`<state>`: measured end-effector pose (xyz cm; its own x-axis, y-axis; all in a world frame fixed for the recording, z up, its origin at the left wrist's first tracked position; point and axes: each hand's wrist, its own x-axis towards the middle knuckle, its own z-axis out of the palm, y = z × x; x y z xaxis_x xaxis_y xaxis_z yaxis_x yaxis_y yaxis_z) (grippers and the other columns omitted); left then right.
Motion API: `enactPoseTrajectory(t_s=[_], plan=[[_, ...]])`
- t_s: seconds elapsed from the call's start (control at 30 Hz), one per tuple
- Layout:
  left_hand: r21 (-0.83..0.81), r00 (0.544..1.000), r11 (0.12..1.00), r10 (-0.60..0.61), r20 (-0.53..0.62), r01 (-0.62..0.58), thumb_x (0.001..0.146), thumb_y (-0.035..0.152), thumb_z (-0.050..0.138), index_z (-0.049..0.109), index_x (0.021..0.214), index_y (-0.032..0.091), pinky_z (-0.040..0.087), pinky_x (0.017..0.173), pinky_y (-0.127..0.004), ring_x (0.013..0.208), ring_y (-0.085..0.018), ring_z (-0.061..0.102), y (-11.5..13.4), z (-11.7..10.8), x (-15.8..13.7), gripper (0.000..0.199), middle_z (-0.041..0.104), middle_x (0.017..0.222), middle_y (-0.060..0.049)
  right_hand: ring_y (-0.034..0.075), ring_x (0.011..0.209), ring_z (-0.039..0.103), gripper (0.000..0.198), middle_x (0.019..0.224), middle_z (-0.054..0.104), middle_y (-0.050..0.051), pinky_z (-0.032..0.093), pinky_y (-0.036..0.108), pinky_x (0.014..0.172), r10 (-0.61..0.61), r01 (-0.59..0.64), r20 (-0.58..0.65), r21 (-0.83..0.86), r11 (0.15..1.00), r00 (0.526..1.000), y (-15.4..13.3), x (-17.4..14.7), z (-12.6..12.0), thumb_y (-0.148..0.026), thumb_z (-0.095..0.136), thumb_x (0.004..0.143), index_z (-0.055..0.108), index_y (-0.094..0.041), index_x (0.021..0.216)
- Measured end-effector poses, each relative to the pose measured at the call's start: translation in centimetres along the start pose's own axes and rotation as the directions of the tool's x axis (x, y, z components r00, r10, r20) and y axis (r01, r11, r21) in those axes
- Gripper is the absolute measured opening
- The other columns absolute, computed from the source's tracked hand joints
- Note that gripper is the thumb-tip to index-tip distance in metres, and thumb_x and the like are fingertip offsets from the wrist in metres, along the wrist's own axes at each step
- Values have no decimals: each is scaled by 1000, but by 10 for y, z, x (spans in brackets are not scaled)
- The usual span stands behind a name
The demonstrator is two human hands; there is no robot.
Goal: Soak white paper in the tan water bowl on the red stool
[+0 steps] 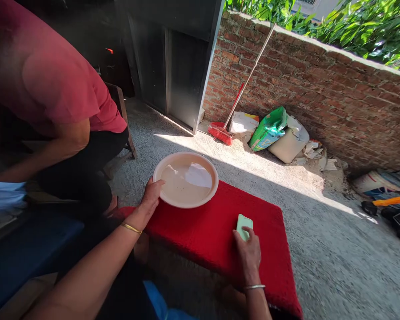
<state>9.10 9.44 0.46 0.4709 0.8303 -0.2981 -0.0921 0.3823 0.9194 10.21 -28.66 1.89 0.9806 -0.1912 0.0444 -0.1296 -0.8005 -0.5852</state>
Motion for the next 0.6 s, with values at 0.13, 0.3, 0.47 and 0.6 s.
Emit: enactPoseTrajectory(t_s=[0.13,0.3,0.47,0.6], plan=[[-16,1000,1000,-15,18,15,56,12,61,68,97,15,55,73,-32,74,-20,67,2,0,-2,42,71,81,-3,21,77,64,32,88,65,2,46,29,65,-405,353,366,202,914,838,-72,-90,65,-44,71,67,75,-30,95],[-26,999,1000,-6,39,7,56,12,60,69,97,15,54,73,-33,74,-21,66,3,2,-5,42,70,81,-4,21,77,63,34,83,64,1,48,30,67,-399,269,338,371,889,852,-65,-74,37,-49,72,66,74,-25,90],[-36,1000,999,7,13,-6,56,10,61,71,100,15,54,75,-33,78,-22,67,3,6,-5,45,71,82,-4,25,57,57,54,61,61,1,43,36,53,272,-259,-47,195,946,961,16,33,-61,-62,69,62,68,-23,100],[-73,1000,997,-6,11,7,56,8,60,71,104,16,54,74,-30,78,-21,66,6,7,-7,50,71,80,-3,29,54,58,36,50,57,5,42,39,51,430,-422,-98,96,902,897,33,66,-90,-51,65,66,64,-22,85]])
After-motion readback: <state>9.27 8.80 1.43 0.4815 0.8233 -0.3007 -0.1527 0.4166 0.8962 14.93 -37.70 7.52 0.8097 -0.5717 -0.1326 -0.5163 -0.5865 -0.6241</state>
